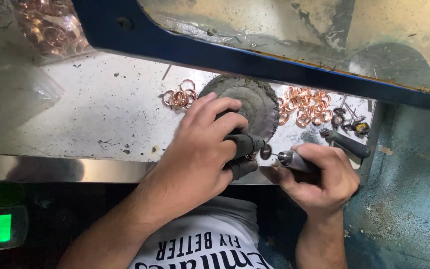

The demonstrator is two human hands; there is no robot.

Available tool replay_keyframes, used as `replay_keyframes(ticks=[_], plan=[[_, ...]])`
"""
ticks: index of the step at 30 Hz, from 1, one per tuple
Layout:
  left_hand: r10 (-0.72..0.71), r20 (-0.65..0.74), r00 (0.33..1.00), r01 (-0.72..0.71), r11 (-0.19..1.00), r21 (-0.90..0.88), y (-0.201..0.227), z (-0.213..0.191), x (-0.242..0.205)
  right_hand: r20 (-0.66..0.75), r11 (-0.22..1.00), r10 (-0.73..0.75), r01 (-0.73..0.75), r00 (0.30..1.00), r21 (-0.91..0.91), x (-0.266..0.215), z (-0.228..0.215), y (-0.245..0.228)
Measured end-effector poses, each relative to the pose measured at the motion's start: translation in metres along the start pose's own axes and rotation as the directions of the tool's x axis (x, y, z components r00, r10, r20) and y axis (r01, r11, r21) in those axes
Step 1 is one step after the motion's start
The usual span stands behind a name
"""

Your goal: The person holds small copper-colored metal rings against a rotating polishing wheel using a black cylindrical holder. They repeatedly pick up rings, press them against the wheel, and place them back on the workbench. The process is repeated for multiple rings throughout the clip.

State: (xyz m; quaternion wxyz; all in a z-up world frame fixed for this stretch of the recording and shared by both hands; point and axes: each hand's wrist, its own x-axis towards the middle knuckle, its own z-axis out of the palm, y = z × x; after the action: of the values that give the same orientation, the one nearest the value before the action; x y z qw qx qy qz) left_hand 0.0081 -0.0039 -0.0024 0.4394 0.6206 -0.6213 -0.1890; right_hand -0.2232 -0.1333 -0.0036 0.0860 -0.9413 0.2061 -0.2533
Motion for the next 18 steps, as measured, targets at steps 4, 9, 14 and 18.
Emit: replay_keyframes(ticks=[4,9,14,18], plan=[[0.004,-0.012,1.0,-0.004,1.0,-0.005,0.0,0.001,0.0,0.027,0.998,0.026,-0.028,0.999,0.051,0.007,-0.002,-0.004],[-0.001,-0.017,1.0,0.0,1.0,-0.029,0.001,-0.002,-0.001,0.078,0.997,0.027,-0.032,0.997,0.071,0.012,-0.002,-0.006],[0.003,-0.022,1.0,-0.003,1.0,-0.014,0.0,-0.002,-0.002,0.075,0.995,0.001,-0.009,0.997,0.104,0.016,0.0,-0.005],[0.03,-0.054,0.998,-0.03,1.0,-0.005,-0.001,0.001,0.0,0.096,0.991,-0.001,-0.012,0.995,0.135,0.019,0.0,-0.005]])
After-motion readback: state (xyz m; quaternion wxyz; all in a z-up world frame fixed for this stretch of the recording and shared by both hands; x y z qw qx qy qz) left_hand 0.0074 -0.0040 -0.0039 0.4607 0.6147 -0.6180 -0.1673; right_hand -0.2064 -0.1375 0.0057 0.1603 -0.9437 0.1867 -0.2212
